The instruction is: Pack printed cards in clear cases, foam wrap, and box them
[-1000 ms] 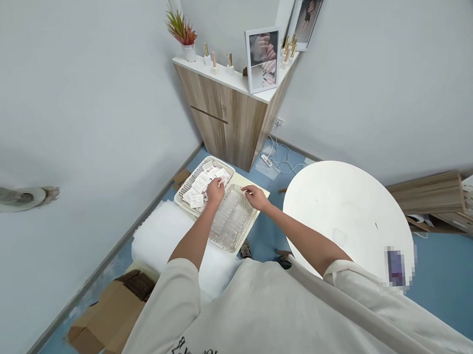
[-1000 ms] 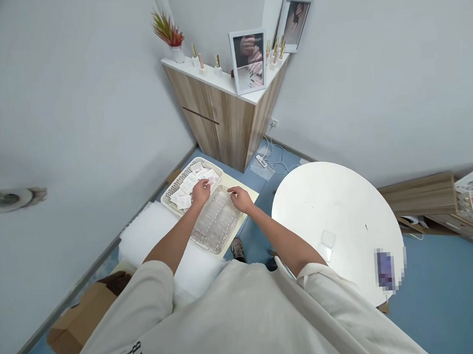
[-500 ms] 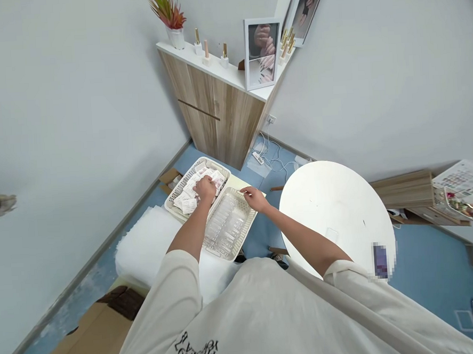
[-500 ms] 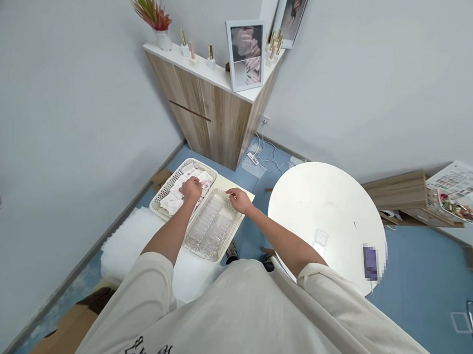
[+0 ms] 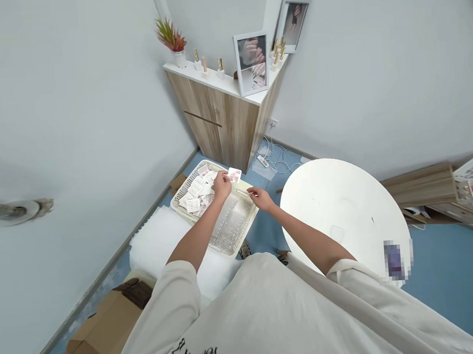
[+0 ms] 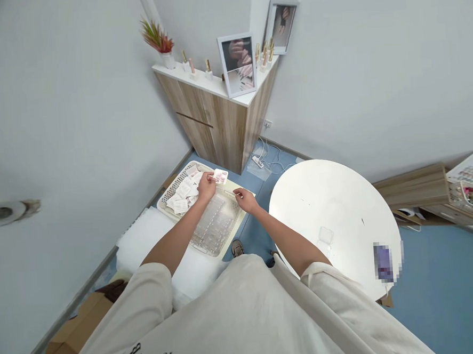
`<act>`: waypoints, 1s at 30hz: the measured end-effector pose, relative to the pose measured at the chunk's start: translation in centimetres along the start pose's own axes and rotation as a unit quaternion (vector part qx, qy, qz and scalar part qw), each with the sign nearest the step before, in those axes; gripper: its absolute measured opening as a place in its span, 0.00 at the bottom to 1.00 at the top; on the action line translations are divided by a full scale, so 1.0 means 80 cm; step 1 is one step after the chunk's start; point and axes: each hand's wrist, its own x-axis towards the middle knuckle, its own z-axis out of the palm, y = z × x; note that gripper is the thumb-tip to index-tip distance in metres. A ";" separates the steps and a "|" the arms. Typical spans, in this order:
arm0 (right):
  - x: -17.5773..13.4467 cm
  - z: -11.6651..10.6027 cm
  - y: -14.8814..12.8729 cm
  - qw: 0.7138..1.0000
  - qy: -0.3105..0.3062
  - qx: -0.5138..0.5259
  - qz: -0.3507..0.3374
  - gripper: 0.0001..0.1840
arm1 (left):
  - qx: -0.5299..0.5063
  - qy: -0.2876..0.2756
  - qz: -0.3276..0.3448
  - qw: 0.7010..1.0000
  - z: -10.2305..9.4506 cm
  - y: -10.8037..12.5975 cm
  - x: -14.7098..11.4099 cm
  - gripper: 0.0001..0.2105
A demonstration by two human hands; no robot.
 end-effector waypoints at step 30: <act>-0.383 -0.281 0.329 0.862 0.301 0.307 0.270 0.16 | -0.073 -0.351 0.045 0.932 0.447 0.105 -0.415 0.04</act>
